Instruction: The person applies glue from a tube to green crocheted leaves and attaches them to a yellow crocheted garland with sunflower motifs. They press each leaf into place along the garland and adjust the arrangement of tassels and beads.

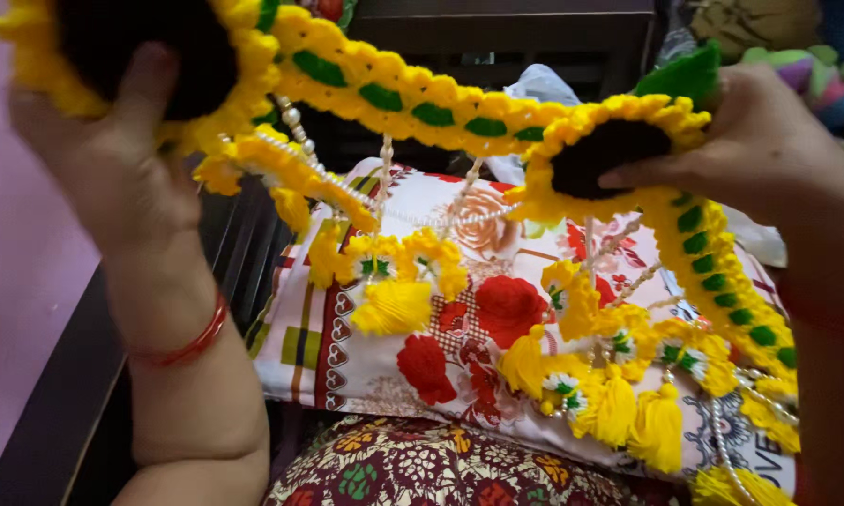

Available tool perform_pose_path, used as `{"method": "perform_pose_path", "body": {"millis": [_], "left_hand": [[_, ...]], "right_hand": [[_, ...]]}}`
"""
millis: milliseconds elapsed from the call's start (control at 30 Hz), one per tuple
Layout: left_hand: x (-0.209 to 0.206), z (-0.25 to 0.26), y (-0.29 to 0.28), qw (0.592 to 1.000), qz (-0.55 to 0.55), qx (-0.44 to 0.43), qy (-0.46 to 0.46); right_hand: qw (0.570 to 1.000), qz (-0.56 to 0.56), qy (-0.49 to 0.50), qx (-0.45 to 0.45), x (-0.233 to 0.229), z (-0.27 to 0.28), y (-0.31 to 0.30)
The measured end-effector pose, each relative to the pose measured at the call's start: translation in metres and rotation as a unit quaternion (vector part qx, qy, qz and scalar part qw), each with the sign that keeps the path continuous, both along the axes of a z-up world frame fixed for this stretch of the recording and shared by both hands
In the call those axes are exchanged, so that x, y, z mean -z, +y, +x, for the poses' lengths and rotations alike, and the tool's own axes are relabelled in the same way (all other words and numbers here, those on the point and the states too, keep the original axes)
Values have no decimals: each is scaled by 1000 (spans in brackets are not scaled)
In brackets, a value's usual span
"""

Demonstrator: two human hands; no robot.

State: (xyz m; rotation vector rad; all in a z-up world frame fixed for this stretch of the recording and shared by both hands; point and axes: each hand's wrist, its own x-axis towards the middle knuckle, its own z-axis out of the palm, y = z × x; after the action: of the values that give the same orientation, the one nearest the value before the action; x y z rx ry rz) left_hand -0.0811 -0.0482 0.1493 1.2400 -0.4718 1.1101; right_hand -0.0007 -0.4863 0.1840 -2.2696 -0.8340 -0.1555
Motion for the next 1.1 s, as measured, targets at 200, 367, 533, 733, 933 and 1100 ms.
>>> {"method": "perform_pose_path", "body": {"millis": [200, 367, 533, 733, 933, 1100], "left_hand": [[4, -33, 6, 987, -102, 128, 3], [13, -22, 14, 991, -67, 112, 15], [67, 23, 4, 989, -24, 60, 136], [159, 96, 23, 960, -23, 23, 278], [178, 127, 33, 874, 258, -261, 317], [136, 97, -29, 842, 371, -288, 267]], "right_hand": [[997, -22, -73, -15, -22, -33, -27], [996, -68, -16, -48, -13, -22, -31], [980, -68, 184, 20, 49, 16, -2], [973, 21, 231, -11, 104, 65, 24], [957, 28, 287, -6, 138, 121, 34], [950, -46, 292, 101, 173, 166, 39]]}}
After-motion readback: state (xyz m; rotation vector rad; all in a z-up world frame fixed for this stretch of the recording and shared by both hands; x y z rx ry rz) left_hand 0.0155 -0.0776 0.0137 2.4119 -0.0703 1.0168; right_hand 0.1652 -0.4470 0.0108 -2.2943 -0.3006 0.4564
